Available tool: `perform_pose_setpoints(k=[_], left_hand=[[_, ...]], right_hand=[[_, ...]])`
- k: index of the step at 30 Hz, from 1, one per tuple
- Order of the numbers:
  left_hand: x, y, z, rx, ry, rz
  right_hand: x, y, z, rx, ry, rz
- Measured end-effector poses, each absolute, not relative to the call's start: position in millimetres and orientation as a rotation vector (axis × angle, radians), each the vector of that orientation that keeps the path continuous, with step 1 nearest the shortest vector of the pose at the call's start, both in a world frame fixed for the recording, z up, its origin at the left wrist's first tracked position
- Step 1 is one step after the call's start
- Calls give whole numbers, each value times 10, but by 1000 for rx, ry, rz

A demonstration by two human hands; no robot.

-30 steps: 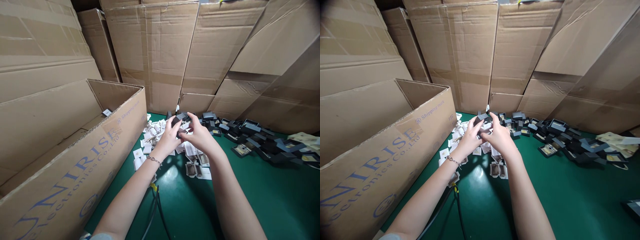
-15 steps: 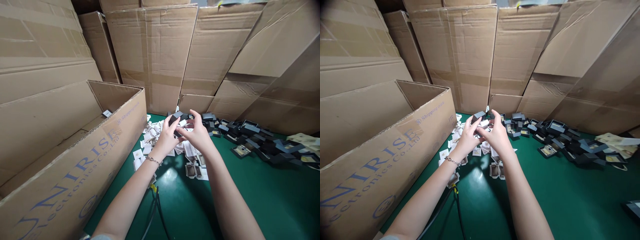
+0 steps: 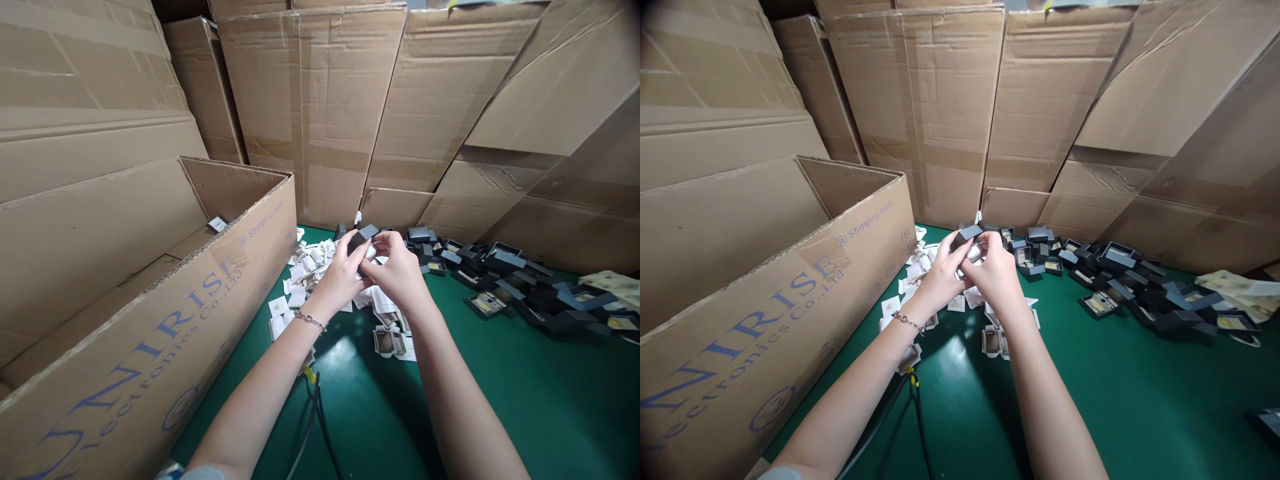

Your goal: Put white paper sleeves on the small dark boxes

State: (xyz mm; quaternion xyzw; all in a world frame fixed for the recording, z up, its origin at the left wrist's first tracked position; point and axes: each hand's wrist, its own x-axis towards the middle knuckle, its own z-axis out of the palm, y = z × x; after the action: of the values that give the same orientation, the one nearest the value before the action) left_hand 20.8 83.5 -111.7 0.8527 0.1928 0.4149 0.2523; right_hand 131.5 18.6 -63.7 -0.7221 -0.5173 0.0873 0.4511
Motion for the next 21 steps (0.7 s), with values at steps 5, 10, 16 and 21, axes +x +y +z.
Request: perform_pose_setpoints(k=[5, 10, 16, 21], left_hand=[[209, 813, -1101, 2335, 546, 1053], [200, 851, -1084, 2138, 541, 1046], [130, 906, -1056, 2107, 555, 950], [82, 890, -1009, 2162, 532, 920]], right_hand=[[1374, 153, -606, -1871, -1385, 231], [1392, 192, -656, -1783, -1573, 98], [1329, 217, -696, -1750, -1618, -151], [1344, 197, -649, -1718, -1763, -40]])
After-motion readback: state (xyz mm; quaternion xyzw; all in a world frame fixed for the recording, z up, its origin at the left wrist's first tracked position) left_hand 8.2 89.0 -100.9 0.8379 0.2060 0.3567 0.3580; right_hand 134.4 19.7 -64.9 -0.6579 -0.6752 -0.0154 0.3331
